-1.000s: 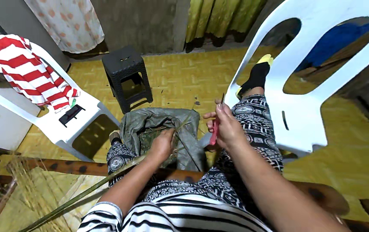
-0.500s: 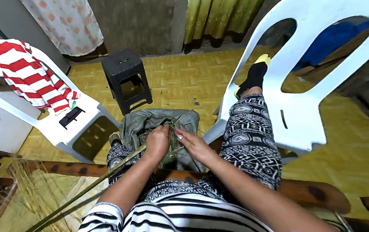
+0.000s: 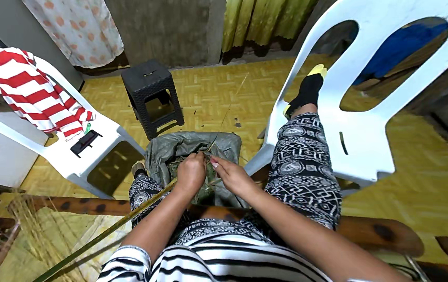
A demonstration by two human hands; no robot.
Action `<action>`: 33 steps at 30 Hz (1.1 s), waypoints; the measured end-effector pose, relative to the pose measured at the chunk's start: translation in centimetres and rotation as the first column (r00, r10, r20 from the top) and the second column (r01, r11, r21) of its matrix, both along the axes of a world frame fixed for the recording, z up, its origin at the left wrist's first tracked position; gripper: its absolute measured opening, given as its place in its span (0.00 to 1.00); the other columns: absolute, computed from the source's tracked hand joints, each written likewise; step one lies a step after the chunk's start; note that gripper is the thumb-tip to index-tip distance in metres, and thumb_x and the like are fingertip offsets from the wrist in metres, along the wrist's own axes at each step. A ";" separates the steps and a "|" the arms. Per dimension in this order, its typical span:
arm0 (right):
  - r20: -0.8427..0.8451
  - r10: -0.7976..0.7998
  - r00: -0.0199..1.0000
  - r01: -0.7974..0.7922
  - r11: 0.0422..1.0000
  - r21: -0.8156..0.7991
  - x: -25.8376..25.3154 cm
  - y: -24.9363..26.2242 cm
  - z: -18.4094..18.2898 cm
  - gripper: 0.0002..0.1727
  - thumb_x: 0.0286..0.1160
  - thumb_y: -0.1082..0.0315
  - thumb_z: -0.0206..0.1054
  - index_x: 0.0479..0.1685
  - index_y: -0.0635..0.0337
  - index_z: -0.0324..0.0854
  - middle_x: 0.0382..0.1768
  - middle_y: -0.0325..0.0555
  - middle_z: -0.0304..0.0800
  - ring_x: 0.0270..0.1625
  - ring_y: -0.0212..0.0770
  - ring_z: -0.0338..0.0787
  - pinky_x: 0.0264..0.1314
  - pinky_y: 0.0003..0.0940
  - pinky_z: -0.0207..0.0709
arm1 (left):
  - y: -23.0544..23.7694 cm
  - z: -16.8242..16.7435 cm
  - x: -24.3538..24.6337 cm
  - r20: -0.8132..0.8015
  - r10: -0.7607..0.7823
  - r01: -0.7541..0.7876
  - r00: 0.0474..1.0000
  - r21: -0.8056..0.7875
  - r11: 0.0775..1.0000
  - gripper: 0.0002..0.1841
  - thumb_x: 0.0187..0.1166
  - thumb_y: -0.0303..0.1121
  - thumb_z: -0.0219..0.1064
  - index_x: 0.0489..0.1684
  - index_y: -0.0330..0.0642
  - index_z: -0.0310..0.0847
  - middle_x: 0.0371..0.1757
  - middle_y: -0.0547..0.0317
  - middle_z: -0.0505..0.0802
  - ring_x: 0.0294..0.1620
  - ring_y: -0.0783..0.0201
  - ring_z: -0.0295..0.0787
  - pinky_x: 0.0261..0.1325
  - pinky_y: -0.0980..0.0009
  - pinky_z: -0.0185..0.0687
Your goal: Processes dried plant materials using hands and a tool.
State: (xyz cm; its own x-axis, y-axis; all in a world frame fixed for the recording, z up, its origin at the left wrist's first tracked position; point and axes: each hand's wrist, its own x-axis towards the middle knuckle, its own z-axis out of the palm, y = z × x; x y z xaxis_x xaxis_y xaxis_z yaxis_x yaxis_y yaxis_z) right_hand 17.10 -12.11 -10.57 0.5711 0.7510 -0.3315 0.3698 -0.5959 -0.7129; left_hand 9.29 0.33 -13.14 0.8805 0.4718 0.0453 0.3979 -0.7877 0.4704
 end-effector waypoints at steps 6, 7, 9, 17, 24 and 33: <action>0.055 0.007 0.998 -0.005 0.999 -0.033 0.0 0.5 -0.4 0.28 0.98 0.59 0.42 0.89 0.62 0.64 0.79 0.61 0.78 0.79 0.57 0.80 0.83 0.54 0.68 | -0.2 -0.4 0.1 -0.008 0.016 -0.016 1.000 -0.006 1.000 0.17 0.89 0.31 0.58 0.62 0.30 0.87 0.55 0.36 0.93 0.56 0.40 0.94 0.60 0.45 0.87; 0.066 0.005 0.998 -0.002 0.999 -0.043 0.0 0.6 -0.4 0.28 0.98 0.58 0.42 0.89 0.61 0.64 0.79 0.60 0.78 0.80 0.57 0.79 0.84 0.55 0.67 | -0.2 -0.5 0.1 -0.009 0.018 -0.018 1.000 -0.002 1.000 0.17 0.89 0.31 0.58 0.62 0.30 0.87 0.55 0.37 0.93 0.56 0.41 0.94 0.60 0.45 0.87; 0.080 -0.003 0.997 0.008 0.998 -0.055 0.0 0.8 -0.6 0.28 0.98 0.58 0.42 0.89 0.60 0.64 0.80 0.60 0.77 0.81 0.57 0.78 0.84 0.56 0.66 | -0.2 -0.7 0.2 -0.002 0.020 -0.020 1.000 0.005 1.000 0.16 0.89 0.31 0.58 0.62 0.30 0.87 0.55 0.37 0.94 0.55 0.41 0.94 0.59 0.46 0.87; -0.282 -0.168 0.945 0.195 0.978 0.071 0.8 1.7 -2.1 0.25 0.96 0.62 0.49 0.87 0.58 0.66 0.68 0.56 0.83 0.50 0.41 0.87 0.54 0.37 0.80 | -0.1 -1.1 0.3 -0.007 0.016 -0.016 1.000 -0.019 1.000 0.15 0.88 0.29 0.58 0.60 0.30 0.87 0.54 0.37 0.93 0.56 0.41 0.94 0.60 0.46 0.87; -0.654 -0.271 0.706 0.465 0.874 0.140 1.8 1.4 -2.6 0.24 0.89 0.72 0.59 0.83 0.60 0.69 0.48 0.46 0.83 0.34 0.30 0.81 0.34 0.22 0.75 | 3.2 -0.8 -1.8 -0.165 -0.107 0.056 0.980 -0.289 0.956 0.23 0.93 0.40 0.55 0.78 0.36 0.77 0.69 0.38 0.89 0.70 0.43 0.86 0.77 0.44 0.75; -0.691 -0.289 0.663 0.516 0.844 0.143 1.9 2.0 -3.2 0.26 0.88 0.75 0.58 0.85 0.59 0.67 0.52 0.47 0.83 0.35 0.30 0.82 0.35 0.22 0.77 | 3.7 -1.9 -5.2 -0.146 -0.105 0.071 0.984 -0.225 0.972 0.21 0.93 0.37 0.53 0.75 0.35 0.81 0.67 0.37 0.90 0.70 0.42 0.87 0.77 0.46 0.75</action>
